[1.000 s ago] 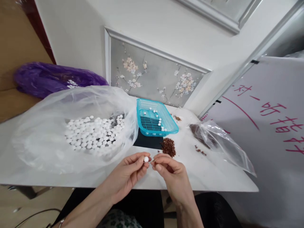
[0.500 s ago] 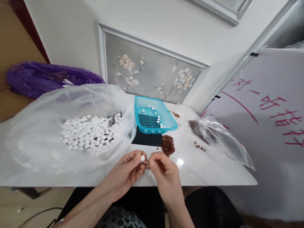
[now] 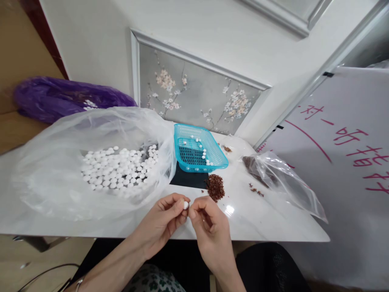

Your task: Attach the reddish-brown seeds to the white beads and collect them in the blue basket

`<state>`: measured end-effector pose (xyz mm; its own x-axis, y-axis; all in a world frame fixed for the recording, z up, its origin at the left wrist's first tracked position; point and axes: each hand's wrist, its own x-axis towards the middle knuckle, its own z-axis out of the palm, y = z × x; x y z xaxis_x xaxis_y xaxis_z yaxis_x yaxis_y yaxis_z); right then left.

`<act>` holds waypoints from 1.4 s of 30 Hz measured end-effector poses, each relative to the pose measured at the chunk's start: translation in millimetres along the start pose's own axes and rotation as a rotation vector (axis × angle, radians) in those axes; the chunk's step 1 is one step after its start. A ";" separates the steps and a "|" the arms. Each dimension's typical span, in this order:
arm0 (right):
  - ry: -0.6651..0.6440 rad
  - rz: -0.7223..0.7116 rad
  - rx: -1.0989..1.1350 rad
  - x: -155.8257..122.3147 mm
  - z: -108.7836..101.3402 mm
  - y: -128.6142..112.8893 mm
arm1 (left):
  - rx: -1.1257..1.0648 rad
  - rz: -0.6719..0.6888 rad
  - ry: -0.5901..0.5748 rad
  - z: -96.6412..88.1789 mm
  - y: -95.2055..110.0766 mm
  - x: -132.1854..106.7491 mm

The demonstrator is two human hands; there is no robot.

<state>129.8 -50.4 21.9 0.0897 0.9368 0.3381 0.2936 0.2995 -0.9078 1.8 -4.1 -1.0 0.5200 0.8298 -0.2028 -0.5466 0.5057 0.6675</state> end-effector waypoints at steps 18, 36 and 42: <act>0.045 0.014 -0.054 1.7 5.2 6.2 | 0.068 0.043 0.053 -1.9 -3.0 0.5; -0.261 0.017 0.044 8.8 -15.7 -0.5 | 0.015 0.016 0.031 0.1 -0.4 -0.5; -0.268 0.017 -0.019 7.1 -18.3 -5.0 | 0.103 0.022 -0.003 -0.4 -1.1 -2.3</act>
<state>146.4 -48.5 33.4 -0.1601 0.9568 0.2426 0.3123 0.2822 -0.9071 1.0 -6.4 -1.6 0.5105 0.8397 -0.1852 -0.4873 0.4599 0.7423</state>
